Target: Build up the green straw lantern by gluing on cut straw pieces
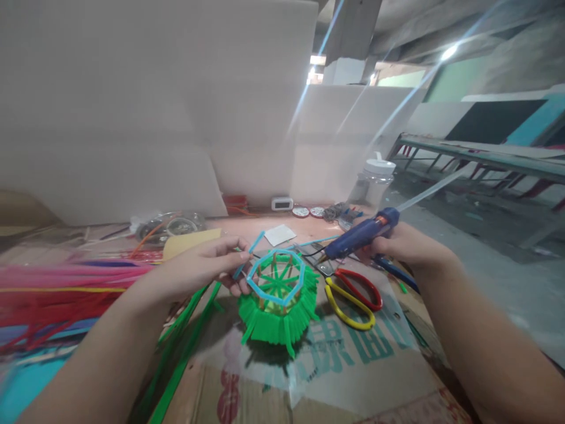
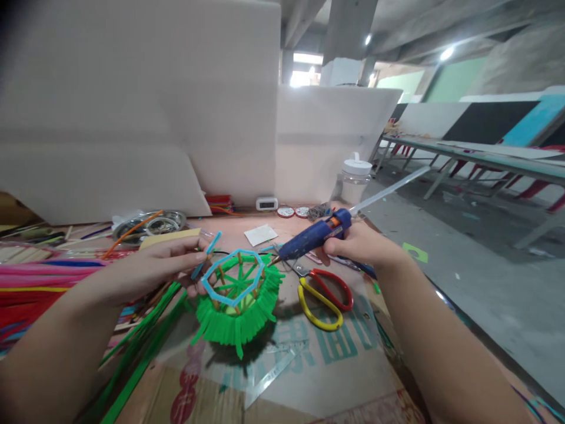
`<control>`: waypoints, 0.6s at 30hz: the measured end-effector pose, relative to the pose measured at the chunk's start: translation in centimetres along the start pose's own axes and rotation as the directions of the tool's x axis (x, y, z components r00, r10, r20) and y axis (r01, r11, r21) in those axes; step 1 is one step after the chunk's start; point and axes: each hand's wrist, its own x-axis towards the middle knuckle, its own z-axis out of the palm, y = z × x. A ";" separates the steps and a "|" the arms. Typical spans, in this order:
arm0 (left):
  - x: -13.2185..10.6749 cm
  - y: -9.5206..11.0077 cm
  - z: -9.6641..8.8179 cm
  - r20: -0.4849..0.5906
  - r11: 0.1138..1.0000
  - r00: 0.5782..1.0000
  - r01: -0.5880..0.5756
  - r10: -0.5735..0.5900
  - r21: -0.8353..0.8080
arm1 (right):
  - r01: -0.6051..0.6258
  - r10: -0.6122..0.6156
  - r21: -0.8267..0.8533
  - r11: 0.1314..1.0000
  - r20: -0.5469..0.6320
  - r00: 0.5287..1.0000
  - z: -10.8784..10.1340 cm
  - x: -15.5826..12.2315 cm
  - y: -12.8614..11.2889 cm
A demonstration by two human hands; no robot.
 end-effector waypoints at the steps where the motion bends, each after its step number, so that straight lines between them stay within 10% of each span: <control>1: -0.1 0.2 -0.3 -0.021 1.000 1.000 -0.021 0.021 0.023 | 0.012 -0.011 0.015 1.000 -0.025 1.000 0.0 0.1 0.1; 10: -1.9 0.8 -3.2 -0.505 0.937 0.794 -0.238 0.340 0.257 | -0.196 0.131 -0.195 0.961 -0.301 0.945 2.0 6.3 1.4; 18: -2.2 1.8 -2.2 -0.493 0.932 0.798 -0.233 0.347 0.277 | -0.292 0.236 -0.247 0.924 -0.233 0.943 6.2 13.3 5.6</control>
